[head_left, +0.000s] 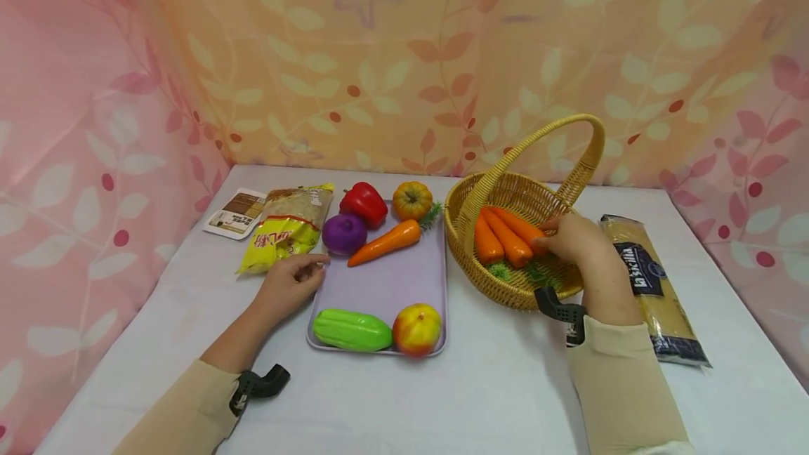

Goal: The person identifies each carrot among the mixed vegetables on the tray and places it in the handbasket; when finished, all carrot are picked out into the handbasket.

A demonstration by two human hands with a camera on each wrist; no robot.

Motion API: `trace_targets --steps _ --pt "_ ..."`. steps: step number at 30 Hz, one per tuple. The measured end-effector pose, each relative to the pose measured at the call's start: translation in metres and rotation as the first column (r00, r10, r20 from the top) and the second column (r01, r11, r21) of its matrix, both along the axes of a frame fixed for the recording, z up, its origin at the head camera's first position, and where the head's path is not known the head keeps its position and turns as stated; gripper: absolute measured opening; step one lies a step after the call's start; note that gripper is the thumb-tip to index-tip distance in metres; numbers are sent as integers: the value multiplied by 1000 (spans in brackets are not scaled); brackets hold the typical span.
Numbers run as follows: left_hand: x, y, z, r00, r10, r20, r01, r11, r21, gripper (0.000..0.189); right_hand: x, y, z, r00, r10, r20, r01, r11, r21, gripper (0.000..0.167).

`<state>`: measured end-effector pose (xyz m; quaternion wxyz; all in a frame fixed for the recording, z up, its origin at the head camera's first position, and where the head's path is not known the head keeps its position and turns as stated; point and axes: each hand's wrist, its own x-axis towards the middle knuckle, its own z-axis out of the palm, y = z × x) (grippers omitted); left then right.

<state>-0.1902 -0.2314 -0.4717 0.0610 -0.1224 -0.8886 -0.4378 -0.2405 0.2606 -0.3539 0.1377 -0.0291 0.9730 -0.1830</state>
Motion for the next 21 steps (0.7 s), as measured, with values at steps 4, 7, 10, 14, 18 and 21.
trace_targets --steps 4,7,10,14,18,21 --pt "0 0 0 1000 7 5 -7 1000 -10 23 0 -13 -1 996 67 50 -65 997 -45 47" --pt "0 0 0 1000 7 3 -7 1000 -15 23 -1 -19 -1 996 94 10 -94 995 -16 48" --pt "0 -1 0 1000 7 -1 -7 1000 -13 23 0 -20 1 994 107 -3 -107 994 -2 51" --pt "1 -1 -1 1000 6 -3 -6 1000 -17 23 5 -15 11 996 85 12 -85 996 -21 61" --pt "1 0 -1 1000 3 -1 -3 1000 -15 23 16 -8 30 999 30 -15 -30 998 -53 68" --pt "1 0 0 1000 1 -2 -1 1000 -14 23 29 -4 49 996 -1 -93 -3 999 -46 70"
